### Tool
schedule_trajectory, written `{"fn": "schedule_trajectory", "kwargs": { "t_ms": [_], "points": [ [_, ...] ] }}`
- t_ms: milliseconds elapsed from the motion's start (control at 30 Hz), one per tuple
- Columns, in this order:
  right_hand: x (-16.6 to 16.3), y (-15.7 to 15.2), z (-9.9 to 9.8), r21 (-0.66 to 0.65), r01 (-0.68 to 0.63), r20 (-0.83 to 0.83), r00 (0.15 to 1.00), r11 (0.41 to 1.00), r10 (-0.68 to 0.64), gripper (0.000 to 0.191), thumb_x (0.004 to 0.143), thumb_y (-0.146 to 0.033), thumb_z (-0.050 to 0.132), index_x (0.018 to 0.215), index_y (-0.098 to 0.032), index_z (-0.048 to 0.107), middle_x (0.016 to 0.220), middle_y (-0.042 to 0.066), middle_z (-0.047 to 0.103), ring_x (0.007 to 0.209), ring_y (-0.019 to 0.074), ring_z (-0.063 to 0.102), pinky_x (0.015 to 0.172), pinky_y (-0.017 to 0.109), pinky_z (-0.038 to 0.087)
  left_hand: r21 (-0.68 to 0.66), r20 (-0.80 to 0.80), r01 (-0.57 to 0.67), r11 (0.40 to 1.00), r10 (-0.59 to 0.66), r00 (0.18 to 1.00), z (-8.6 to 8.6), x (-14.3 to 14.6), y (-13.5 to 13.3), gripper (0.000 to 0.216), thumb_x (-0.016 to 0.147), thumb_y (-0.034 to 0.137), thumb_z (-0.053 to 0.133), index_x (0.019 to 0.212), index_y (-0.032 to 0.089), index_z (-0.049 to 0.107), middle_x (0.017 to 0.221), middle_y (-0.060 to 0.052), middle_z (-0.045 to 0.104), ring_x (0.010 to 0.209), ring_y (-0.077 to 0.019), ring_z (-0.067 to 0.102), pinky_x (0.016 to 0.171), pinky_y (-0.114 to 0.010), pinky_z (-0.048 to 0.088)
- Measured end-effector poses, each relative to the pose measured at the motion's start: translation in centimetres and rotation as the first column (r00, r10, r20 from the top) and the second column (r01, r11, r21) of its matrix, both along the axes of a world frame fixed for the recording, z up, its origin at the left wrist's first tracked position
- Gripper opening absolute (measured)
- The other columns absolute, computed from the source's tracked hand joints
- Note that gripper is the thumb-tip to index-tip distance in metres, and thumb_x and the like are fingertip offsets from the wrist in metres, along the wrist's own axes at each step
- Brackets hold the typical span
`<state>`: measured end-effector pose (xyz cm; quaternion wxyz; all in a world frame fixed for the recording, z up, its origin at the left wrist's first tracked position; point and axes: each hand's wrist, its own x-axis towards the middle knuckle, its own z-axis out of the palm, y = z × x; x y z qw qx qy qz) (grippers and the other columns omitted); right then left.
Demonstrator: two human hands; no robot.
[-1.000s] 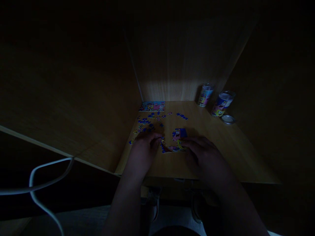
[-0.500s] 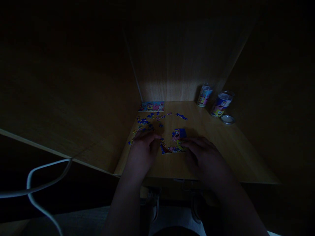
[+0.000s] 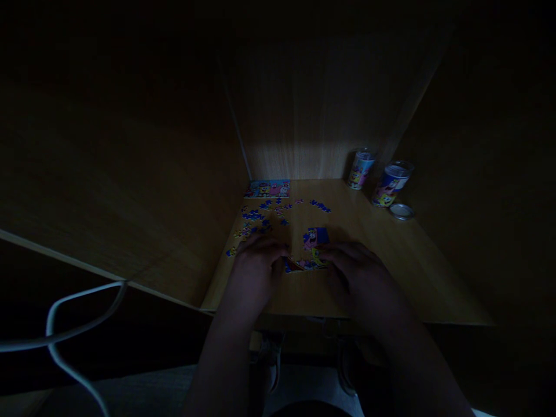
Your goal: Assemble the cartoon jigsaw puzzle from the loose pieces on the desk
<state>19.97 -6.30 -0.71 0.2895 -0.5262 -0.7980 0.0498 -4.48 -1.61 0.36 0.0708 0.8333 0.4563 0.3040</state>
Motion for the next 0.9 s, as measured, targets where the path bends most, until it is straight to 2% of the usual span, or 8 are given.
{"fn": "schedule_trajectory", "kwargs": {
  "t_ms": [167,233,333,433,500,667,767,900],
  "points": [
    [0.0,0.0,-0.2,0.003,0.008,0.002,1.0,1.0,-0.008,0.035,0.098,-0.014,0.059,0.128,-0.022,0.076,0.131,0.01,0.077,0.119,0.0299,0.07,0.108,0.055,0.058,0.077,0.1,-0.198,0.977,0.19,0.977,1.9,-0.7,-1.4,0.027,0.095,0.008,0.057,0.098,0.025,0.078,0.099,-0.005,0.079,0.102,-0.0288,0.069,0.092,-0.045,0.056],
    [0.0,0.1,-0.3,0.004,0.007,-0.003,1.0,1.0,-0.007,0.035,0.098,-0.014,0.06,0.128,-0.023,0.076,0.132,0.009,0.077,0.12,0.0299,0.07,0.109,0.056,0.058,0.059,0.105,-0.179,0.982,0.173,0.979,3.6,-0.9,-3.2,0.028,0.096,0.009,0.054,0.094,0.027,0.077,0.094,-0.004,0.078,0.098,-0.0278,0.07,0.09,-0.044,0.056],
    [0.1,0.1,-0.3,-0.003,-0.003,-0.012,1.0,1.0,0.003,0.037,0.098,-0.015,0.061,0.13,-0.023,0.076,0.132,0.01,0.077,0.119,0.0299,0.07,0.108,0.055,0.058,-0.199,0.153,0.216,0.956,-0.187,0.97,5.7,-0.3,-6.6,0.035,0.094,0.005,0.054,0.103,0.031,0.075,0.101,0.0,0.079,0.099,-0.0223,0.073,0.089,-0.039,0.058],
    [0.0,0.0,-0.1,-0.012,0.003,-0.014,1.0,1.0,-0.004,0.035,0.1,-0.015,0.059,0.13,-0.023,0.076,0.132,0.01,0.077,0.12,0.03,0.07,0.11,0.055,0.057,-0.354,0.167,0.586,0.729,-0.567,0.807,4.9,1.6,-9.4,0.025,0.098,0.009,0.067,0.107,0.031,0.074,0.101,0.003,0.082,0.094,-0.0167,0.074,0.092,-0.032,0.056],
    [0.0,-0.1,0.0,-0.009,0.005,-0.009,1.0,1.0,-0.005,0.034,0.101,-0.015,0.058,0.128,-0.023,0.076,0.132,0.01,0.077,0.12,0.0299,0.07,0.11,0.055,0.057,-0.357,0.163,0.637,0.683,-0.626,0.762,3.4,2.8,-10.2,0.006,0.099,0.022,0.076,0.098,0.028,0.072,0.094,0.004,0.081,0.086,-0.0142,0.073,0.083,-0.027,0.056],
    [0.0,0.0,-0.4,-0.004,0.006,0.015,1.0,1.0,-0.006,0.033,0.101,-0.017,0.06,0.129,-0.023,0.075,0.134,0.01,0.077,0.123,0.0309,0.07,0.109,0.055,0.058,-0.35,-0.049,0.573,0.741,-0.626,0.779,3.1,3.3,-10.0,0.009,0.098,0.029,0.08,0.102,0.025,0.074,0.094,0.001,0.08,0.089,-0.0195,0.073,0.084,-0.033,0.054],
    [0.1,0.0,-0.7,-0.002,0.005,0.013,1.0,1.0,-0.005,0.032,0.101,-0.018,0.061,0.129,-0.022,0.075,0.134,0.01,0.077,0.122,0.0309,0.07,0.108,0.054,0.058,-0.427,-0.084,0.378,0.822,-0.452,0.888,5.3,2.1,-10.0,0.011,0.097,0.015,0.073,0.104,0.023,0.075,0.099,0.0,0.08,0.092,-0.0204,0.073,0.082,-0.032,0.054],
    [0.1,0.0,-0.6,-0.005,-0.007,0.007,1.0,1.0,0.007,0.032,0.101,-0.018,0.061,0.129,-0.021,0.075,0.134,0.01,0.077,0.123,0.0307,0.069,0.11,0.054,0.057,-0.499,-0.098,0.192,0.845,-0.275,0.956,6.7,0.9,-10.1,0.019,0.1,0.013,0.062,0.105,0.025,0.075,0.1,-0.002,0.076,0.094,-0.0225,0.071,0.079,-0.034,0.055]
  ]
}}
